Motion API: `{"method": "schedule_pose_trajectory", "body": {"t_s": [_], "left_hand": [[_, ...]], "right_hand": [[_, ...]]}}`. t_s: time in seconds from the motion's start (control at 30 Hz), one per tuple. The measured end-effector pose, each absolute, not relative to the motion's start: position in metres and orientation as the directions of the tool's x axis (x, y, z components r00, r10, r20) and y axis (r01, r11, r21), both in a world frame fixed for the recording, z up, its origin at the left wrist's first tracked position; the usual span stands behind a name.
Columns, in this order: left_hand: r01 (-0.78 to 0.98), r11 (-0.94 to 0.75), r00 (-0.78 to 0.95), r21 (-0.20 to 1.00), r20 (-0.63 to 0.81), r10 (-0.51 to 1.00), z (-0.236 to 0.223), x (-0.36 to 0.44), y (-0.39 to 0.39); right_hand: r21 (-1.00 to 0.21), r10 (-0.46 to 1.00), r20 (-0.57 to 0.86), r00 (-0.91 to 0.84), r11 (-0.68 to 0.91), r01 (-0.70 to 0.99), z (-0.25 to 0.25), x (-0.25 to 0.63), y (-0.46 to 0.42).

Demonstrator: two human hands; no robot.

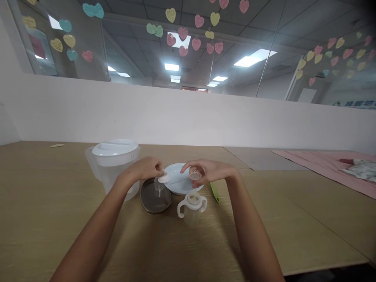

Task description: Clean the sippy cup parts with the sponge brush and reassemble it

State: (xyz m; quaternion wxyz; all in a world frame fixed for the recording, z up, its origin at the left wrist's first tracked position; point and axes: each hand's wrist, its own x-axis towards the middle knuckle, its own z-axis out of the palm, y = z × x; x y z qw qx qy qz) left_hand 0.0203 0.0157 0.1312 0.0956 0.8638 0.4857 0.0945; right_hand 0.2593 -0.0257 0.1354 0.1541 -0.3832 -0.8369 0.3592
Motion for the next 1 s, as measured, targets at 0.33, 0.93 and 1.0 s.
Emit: {"method": "schedule_pose_trajectory", "body": {"t_s": [0.33,0.93,1.0], "left_hand": [[0.735,-0.632,0.500,0.247,0.431,0.751,0.138,0.038,0.001],[0.654,-0.715,0.258,0.249,0.814,0.520,0.125,0.054,-0.007],[0.637,-0.698,0.203,0.326,0.803,0.560,0.126,0.053,-0.007]], "right_hand": [[-0.550,0.906,0.114,-0.408,0.400,0.734,0.125,0.248,-0.021],[-0.534,0.660,0.685,-0.310,0.743,0.403,0.114,0.192,-0.017],[-0.521,0.640,0.711,-0.290,0.757,0.394,0.110,0.187,-0.013]]}}
